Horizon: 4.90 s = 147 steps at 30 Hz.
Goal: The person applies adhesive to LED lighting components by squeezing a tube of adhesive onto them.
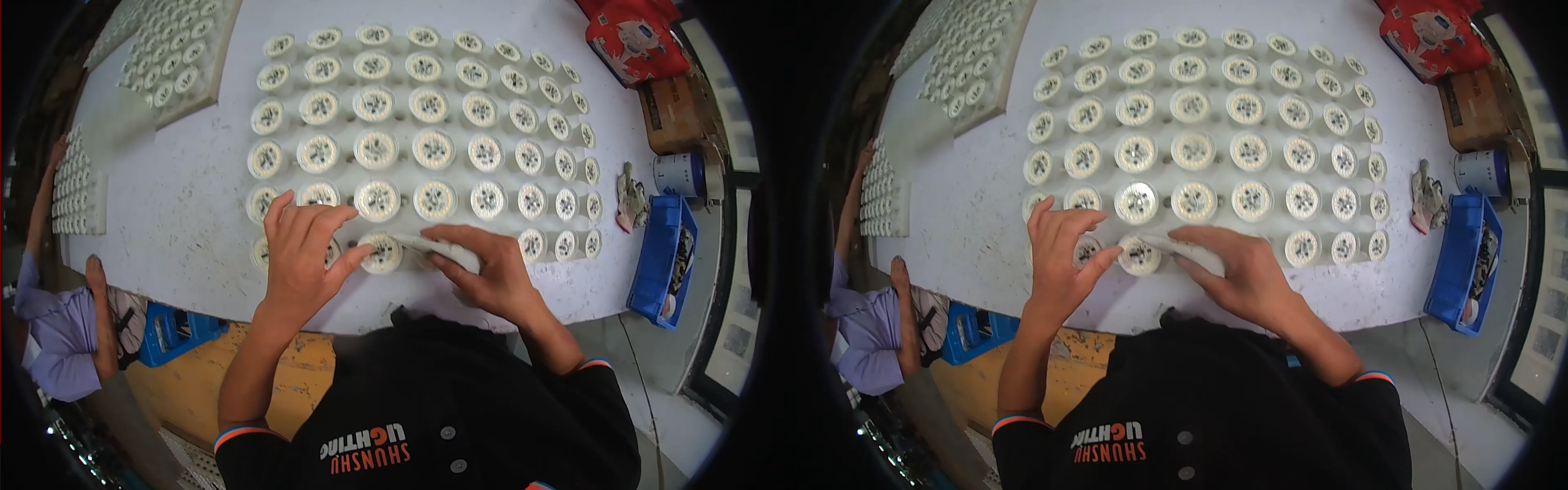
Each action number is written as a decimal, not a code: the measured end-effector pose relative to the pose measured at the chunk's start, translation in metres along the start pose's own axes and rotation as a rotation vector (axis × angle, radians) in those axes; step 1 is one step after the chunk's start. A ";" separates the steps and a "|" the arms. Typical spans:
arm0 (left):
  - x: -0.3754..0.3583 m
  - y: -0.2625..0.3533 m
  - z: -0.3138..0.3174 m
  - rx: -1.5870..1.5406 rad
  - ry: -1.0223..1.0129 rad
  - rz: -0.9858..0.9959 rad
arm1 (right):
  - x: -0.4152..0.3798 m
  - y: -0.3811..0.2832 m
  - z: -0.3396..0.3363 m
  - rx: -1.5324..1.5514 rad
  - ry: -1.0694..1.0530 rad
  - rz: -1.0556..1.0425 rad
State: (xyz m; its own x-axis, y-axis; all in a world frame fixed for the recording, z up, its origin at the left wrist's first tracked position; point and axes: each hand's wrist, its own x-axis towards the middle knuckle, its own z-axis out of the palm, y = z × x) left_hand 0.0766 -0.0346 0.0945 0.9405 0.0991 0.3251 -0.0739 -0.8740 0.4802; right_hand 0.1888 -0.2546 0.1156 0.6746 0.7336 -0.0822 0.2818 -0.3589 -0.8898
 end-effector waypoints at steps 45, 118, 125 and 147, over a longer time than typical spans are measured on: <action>0.012 -0.004 0.011 0.079 -0.031 -0.087 | 0.048 -0.006 -0.018 -0.434 0.049 -0.434; 0.061 -0.031 0.009 0.032 0.076 -0.047 | 0.059 0.003 -0.023 -0.263 -0.085 -0.260; 0.093 -0.058 0.059 -0.053 0.055 0.090 | 0.056 0.002 -0.029 -0.144 -0.012 -0.179; 0.104 -0.055 0.065 0.052 0.049 0.004 | 0.053 0.007 -0.025 -0.059 0.015 -0.077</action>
State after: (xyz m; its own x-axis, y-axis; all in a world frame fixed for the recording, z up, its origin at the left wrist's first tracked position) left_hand 0.1995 -0.0074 0.0492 0.9226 0.1178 0.3672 -0.0589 -0.8980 0.4360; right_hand 0.2436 -0.2322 0.1165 0.6592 0.7519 -0.0077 0.3729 -0.3358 -0.8650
